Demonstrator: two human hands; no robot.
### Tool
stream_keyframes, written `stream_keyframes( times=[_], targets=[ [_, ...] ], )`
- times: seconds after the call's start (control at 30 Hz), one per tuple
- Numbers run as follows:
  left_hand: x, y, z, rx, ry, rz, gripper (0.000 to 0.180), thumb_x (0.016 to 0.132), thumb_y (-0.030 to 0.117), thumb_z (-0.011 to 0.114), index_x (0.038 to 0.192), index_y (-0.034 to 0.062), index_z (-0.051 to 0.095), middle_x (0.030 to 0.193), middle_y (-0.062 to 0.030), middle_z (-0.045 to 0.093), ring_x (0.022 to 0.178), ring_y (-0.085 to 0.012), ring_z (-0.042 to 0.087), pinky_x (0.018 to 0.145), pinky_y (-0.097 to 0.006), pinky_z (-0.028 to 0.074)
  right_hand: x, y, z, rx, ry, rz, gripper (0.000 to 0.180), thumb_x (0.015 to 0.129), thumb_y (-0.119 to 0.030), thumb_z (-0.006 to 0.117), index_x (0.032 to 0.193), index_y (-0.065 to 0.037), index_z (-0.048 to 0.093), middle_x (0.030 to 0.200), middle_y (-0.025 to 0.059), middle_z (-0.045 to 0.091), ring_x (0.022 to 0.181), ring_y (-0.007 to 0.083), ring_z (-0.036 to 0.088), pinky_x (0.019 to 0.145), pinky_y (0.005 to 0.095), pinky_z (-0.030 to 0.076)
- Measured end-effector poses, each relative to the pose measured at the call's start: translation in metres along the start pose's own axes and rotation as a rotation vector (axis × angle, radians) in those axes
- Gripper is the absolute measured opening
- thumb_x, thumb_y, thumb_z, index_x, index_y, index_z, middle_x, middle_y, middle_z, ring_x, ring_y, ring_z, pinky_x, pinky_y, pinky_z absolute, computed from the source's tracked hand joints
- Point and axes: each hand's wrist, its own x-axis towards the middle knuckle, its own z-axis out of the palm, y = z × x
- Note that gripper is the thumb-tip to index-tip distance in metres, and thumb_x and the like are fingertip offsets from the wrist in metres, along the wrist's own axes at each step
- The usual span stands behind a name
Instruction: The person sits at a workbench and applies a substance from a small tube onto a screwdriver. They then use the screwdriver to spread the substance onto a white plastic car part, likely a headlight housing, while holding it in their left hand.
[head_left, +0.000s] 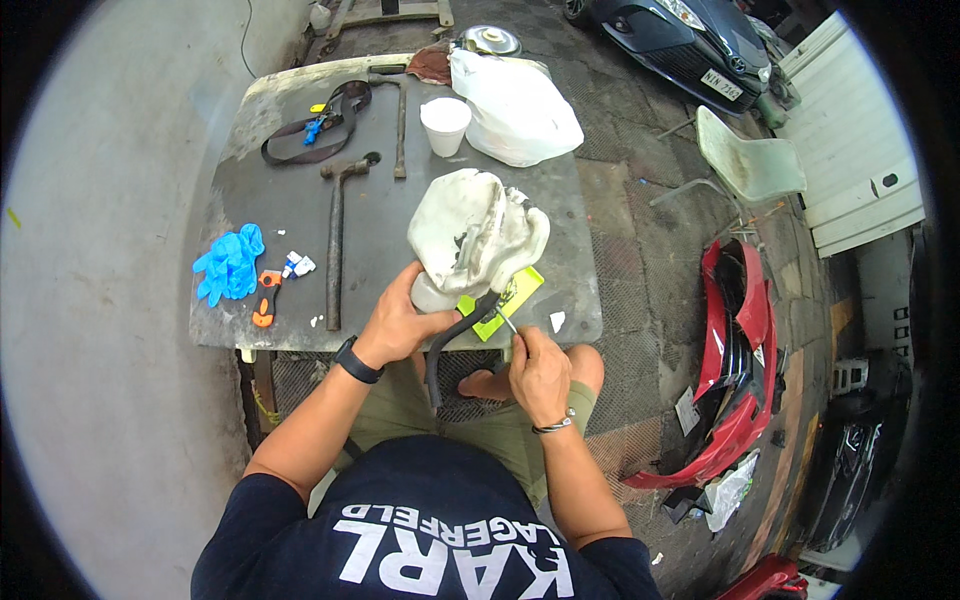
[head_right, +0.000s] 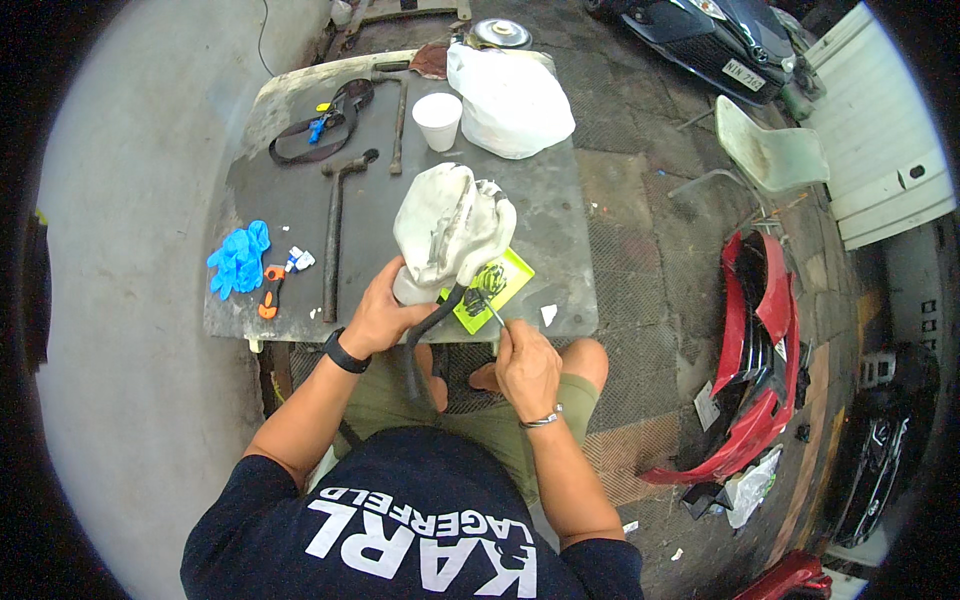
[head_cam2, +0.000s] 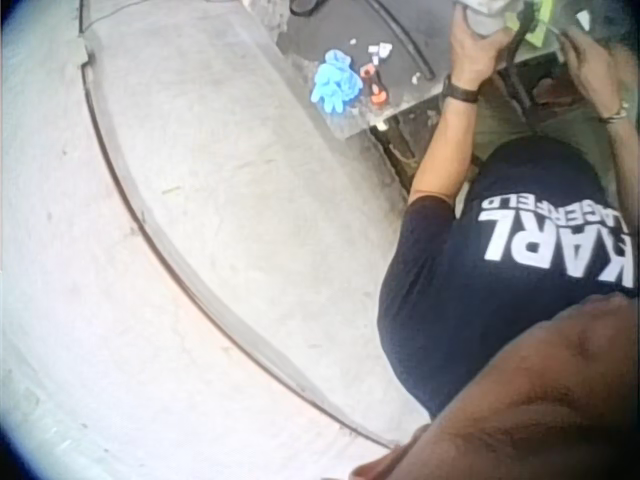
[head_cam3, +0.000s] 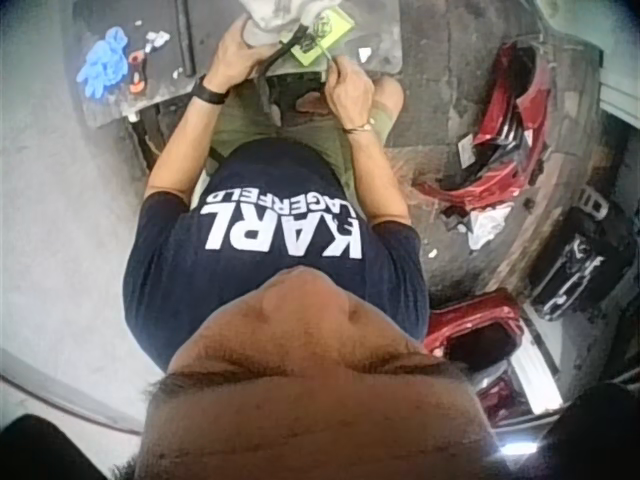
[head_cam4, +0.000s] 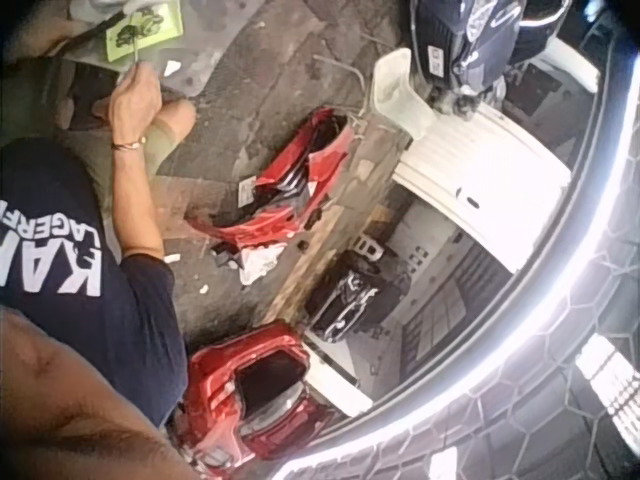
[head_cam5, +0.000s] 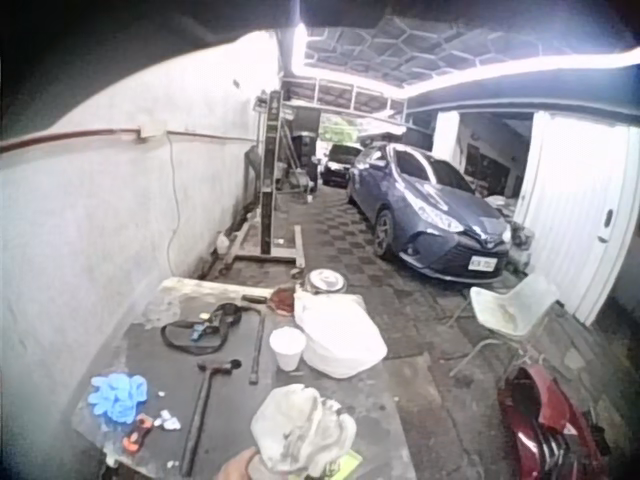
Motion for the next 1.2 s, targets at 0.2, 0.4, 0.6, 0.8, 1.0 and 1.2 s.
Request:
stream_keyframes(
  times=[0.2,0.4,0.6,0.8,1.0,1.2],
  targets=[
    [0.0,0.001,0.002,0.023,0.019,-0.005,0.083,0.076,0.024,0.089,0.145,-0.0063,0.052,0.121,-0.0193,0.071,0.111,-0.0256,0.069,0.096,-0.037,0.054,0.002,-0.004,-0.003,0.007,-0.077,0.039,0.011,0.096,-0.014,0.065,0.096,-0.003,0.067,0.084,0.0212,0.068,0.081,0.043,0.068,0.072,0.0523,0.052],
    [0.001,0.01,0.003,0.011,-0.006,-0.045,0.08,0.075,0.024,0.089,0.141,-0.0054,0.055,0.12,-0.0189,0.072,0.109,-0.0255,0.069,0.095,-0.037,0.054,0.009,0.003,-0.009,0.143,-0.204,0.128,0.013,0.098,-0.013,0.066,0.101,-0.001,0.072,0.082,0.0189,0.071,0.075,0.0361,0.07,0.068,0.0459,0.053],
    [-0.003,0.02,0.0,0.173,-0.013,0.039,0.071,0.072,0.029,0.088,0.13,-0.0018,0.061,0.117,-0.0246,0.072,0.107,-0.0382,0.072,0.093,-0.042,0.055,0.017,0.039,-0.008,0.641,-0.372,0.381,0.019,0.105,-0.015,0.064,0.103,0.002,0.073,0.074,-0.0039,0.059,0.061,0.0065,0.051,0.054,0.0239,0.039],
    [-0.012,0.024,-0.004,0.215,-0.029,0.112,0.065,0.072,0.026,0.085,0.127,0.0002,0.062,0.116,-0.023,0.071,0.107,-0.0433,0.07,0.091,-0.045,0.055,0.017,0.059,-0.032,1.04,-0.421,0.732,0.018,0.108,-0.017,0.06,0.104,-0.002,0.068,0.072,-0.0049,0.051,0.056,0.0046,0.04,0.049,0.0218,0.031],
    [-0.032,0.049,-0.025,0.523,0.112,0.263,0.06,0.071,0.018,0.083,0.126,0.004,0.063,0.111,-0.0191,0.068,0.1,-0.0427,0.069,0.087,-0.05,0.057,0.022,0.068,-0.06,1.201,-0.368,0.822,0.018,0.108,-0.017,0.059,0.105,-0.001,0.064,0.071,-0.0004,0.049,0.054,0.008,0.037,0.047,0.0231,0.028],
    [-0.043,0.082,-0.056,0.784,0.102,0.255,0.063,0.071,0.014,0.082,0.129,0.0042,0.061,0.113,-0.0146,0.065,0.096,-0.0366,0.07,0.081,-0.045,0.058,0.031,0.073,-0.095,1.288,-0.288,0.715,0.017,0.108,-0.018,0.059,0.108,-0.001,0.064,0.071,-0.0015,0.047,0.055,0.0081,0.036,0.048,0.0232,0.028]
  ],
)
